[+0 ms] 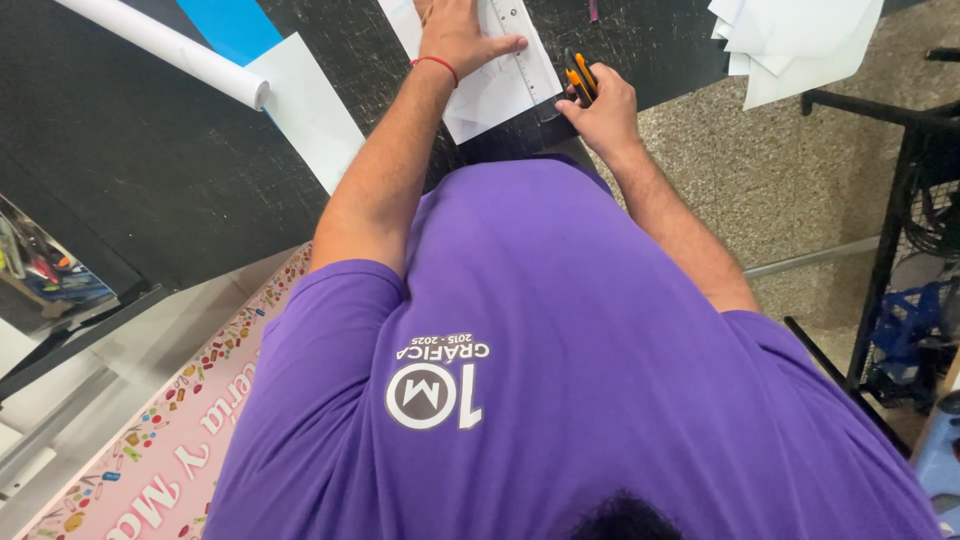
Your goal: Measuring, marking, and cutting vinyl sheets on a production table in preparation for application.
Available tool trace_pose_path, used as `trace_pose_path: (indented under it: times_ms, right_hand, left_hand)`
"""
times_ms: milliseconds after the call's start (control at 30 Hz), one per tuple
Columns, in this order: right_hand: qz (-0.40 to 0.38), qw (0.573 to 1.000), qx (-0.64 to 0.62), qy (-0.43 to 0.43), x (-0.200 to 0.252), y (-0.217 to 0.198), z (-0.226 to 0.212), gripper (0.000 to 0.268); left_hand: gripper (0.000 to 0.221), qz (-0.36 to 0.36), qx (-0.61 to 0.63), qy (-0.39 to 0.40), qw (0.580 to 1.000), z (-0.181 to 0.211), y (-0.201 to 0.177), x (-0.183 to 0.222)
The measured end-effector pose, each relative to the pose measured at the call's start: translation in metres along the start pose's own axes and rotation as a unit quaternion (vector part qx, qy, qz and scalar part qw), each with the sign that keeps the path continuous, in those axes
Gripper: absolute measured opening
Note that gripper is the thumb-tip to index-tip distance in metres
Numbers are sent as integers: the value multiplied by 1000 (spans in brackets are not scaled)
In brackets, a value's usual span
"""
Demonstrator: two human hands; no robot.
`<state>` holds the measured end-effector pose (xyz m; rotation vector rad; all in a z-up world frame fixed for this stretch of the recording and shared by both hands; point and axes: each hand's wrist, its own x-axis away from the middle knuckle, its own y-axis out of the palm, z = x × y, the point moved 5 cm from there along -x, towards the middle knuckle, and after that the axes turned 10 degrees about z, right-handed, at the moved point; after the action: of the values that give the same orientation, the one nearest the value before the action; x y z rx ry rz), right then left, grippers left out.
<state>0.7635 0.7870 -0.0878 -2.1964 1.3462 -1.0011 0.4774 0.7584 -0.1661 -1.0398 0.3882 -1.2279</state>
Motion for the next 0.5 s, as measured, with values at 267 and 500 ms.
trace_pose_path:
  times_ms: [267, 500]
  right_hand:
    - [4, 1000, -2, -10, 0, -1, 1, 33]
    - [3, 1000, -5, -23, 0, 0, 3, 33]
  left_hand:
    - [99, -10, 3, -2, 1000, 1, -1, 0]
    - [97, -18, 14, -28, 999, 4, -6, 3]
